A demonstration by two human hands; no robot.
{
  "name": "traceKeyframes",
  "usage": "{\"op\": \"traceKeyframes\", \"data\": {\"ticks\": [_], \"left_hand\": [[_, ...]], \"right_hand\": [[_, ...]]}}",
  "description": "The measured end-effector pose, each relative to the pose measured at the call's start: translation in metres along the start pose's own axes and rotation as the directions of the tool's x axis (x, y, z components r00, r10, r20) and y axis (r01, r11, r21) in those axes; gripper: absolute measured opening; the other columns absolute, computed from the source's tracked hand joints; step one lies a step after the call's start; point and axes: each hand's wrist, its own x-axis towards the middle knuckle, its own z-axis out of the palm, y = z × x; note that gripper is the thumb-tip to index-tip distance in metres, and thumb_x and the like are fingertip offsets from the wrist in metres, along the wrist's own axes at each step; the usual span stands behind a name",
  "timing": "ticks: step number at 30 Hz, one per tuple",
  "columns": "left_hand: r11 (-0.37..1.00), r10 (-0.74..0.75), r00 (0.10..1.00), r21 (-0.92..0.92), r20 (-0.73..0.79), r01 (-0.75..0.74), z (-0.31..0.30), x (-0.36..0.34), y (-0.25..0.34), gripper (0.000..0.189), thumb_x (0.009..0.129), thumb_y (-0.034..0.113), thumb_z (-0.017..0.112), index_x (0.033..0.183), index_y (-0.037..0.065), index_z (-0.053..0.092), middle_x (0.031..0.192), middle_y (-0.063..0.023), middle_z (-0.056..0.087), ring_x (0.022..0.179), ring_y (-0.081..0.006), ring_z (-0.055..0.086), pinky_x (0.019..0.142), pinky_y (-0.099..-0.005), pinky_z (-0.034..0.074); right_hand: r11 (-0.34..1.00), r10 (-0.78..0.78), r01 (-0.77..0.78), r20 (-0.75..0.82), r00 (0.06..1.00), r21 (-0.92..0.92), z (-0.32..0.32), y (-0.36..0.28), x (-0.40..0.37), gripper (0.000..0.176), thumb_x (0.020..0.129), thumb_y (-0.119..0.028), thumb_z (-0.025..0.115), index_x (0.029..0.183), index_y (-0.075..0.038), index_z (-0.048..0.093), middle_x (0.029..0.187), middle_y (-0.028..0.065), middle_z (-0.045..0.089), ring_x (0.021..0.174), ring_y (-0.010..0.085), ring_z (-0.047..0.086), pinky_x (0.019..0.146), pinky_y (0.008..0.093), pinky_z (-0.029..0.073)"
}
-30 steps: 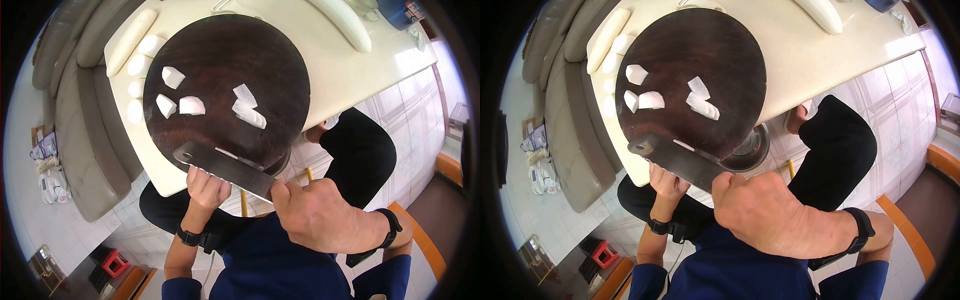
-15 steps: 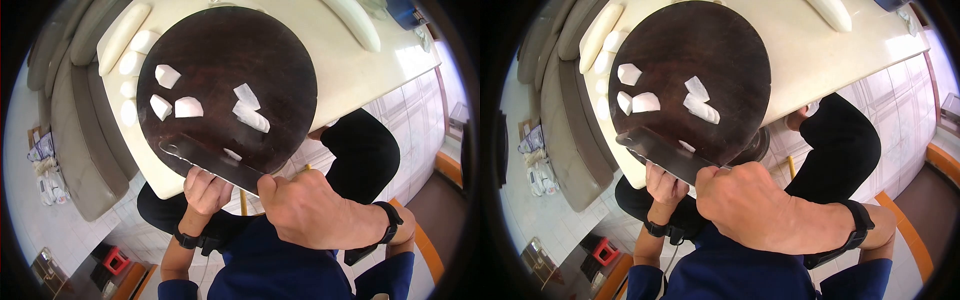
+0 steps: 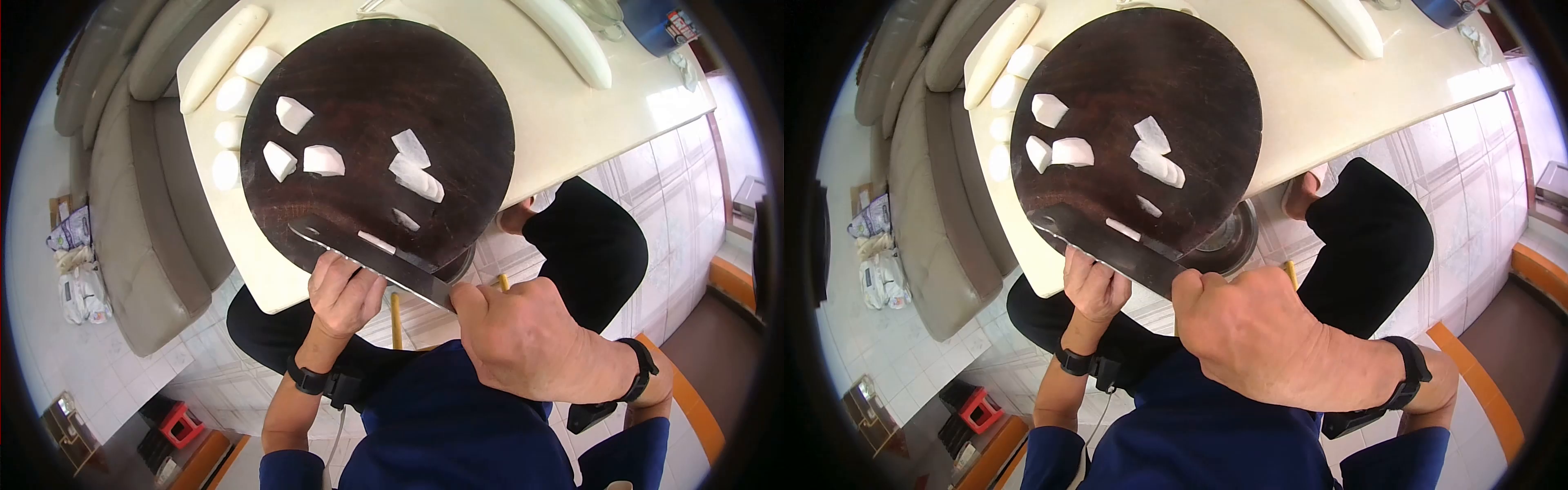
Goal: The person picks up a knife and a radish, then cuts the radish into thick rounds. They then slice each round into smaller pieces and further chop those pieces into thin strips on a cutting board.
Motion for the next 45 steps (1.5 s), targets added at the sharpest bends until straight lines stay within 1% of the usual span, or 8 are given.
{"op": "traceKeyframes", "data": {"ticks": [11,14,25,31,34,41,43,45], "left_hand": [[1.0,-0.018,1.0,0.017,0.017,0.017,-0.001,0.002,0.002,0.018,0.062,-0.002,0.079,0.075,-0.001,0.066,0.083,-0.0107,0.065,0.077,-0.0285,0.064,0.073,-0.037,0.054],[0.999,-0.024,0.999,0.026,0.036,0.023,-0.003,0.0,0.002,0.016,0.063,-0.003,0.077,0.075,-0.001,0.067,0.083,-0.0109,0.065,0.076,-0.0291,0.064,0.075,-0.0376,0.055],[0.999,-0.019,1.0,-0.044,-0.019,0.019,-0.001,0.0,0.0,0.019,0.063,-0.003,0.077,0.08,-0.001,0.069,0.085,-0.0117,0.067,0.08,-0.0301,0.065,0.074,-0.0371,0.056],[0.997,0.048,0.998,-0.054,-0.039,-0.05,0.002,0.002,-0.003,0.025,0.066,-0.006,0.075,0.089,-0.002,0.07,0.093,-0.0114,0.067,0.087,-0.0298,0.066,0.077,-0.0359,0.057],[0.995,0.079,0.996,-0.054,-0.05,-0.082,0.004,-0.001,-0.004,0.027,0.067,-0.008,0.074,0.092,-0.002,0.07,0.096,-0.0127,0.066,0.09,-0.0299,0.066,0.077,-0.036,0.057],[0.996,0.075,0.995,-0.046,-0.067,-0.078,0.004,-0.004,-0.007,0.026,0.066,-0.006,0.075,0.09,-0.001,0.07,0.093,-0.0122,0.065,0.089,-0.0307,0.065,0.076,-0.0363,0.056],[0.997,0.065,0.997,-0.043,-0.048,-0.067,0.004,-0.006,-0.007,0.023,0.065,-0.004,0.076,0.087,0.0,0.07,0.092,-0.012,0.065,0.087,-0.0308,0.065,0.075,-0.0362,0.056],[0.997,0.061,0.997,-0.039,-0.049,-0.063,0.004,-0.007,-0.008,0.022,0.065,-0.004,0.076,0.085,0.0,0.07,0.091,-0.0117,0.064,0.086,-0.0307,0.065,0.074,-0.0361,0.056]], "right_hand": [[1.0,-0.005,0.004,0.039,0.999,0.018,-0.001,-0.001,-0.001,0.021,0.065,0.001,0.066,0.079,0.005,0.05,0.06,0.0134,0.056,0.05,0.0262,0.063,0.041,0.0352,0.045],[0.999,0.007,-0.007,0.006,1.0,0.053,0.002,-0.001,0.001,0.017,0.072,0.0,0.064,0.083,0.002,0.05,0.056,0.0114,0.051,0.045,0.0271,0.057,0.04,0.0354,0.041],[0.981,-0.17,0.184,-0.202,0.965,0.053,0.022,0.0,0.044,0.019,0.063,0.001,0.064,0.074,0.004,0.048,0.052,0.0155,0.052,0.048,0.0319,0.06,0.042,0.0375,0.043],[0.989,-0.107,0.13,-0.255,0.961,0.076,0.03,0.012,0.04,0.015,0.07,-0.002,0.063,0.077,0.003,0.05,0.054,0.0191,0.056,0.05,0.0352,0.061,0.046,0.0407,0.046],[0.998,0.04,-0.033,-0.159,0.986,0.05,0.022,0.009,0.032,0.014,0.065,0.0,0.066,0.075,0.004,0.057,0.062,0.0196,0.06,0.056,0.0366,0.065,0.051,0.0404,0.05],[0.998,-0.061,0.064,-0.164,0.985,0.017,0.012,-0.005,0.013,0.017,0.062,0.003,0.064,0.071,0.003,0.051,0.055,0.0191,0.056,0.051,0.0361,0.062,0.046,0.0399,0.046],[0.998,-0.057,0.054,-0.119,0.991,-0.022,0.015,-0.003,0.01,0.016,0.073,-0.001,0.063,0.079,0.001,0.048,0.05,0.0132,0.051,0.046,0.0351,0.056,0.044,0.0409,0.042],[0.998,-0.057,0.055,-0.13,0.99,-0.019,0.014,-0.005,0.009,0.018,0.066,0.002,0.064,0.076,0.002,0.049,0.052,0.0151,0.053,0.048,0.0348,0.059,0.044,0.0401,0.044]]}}
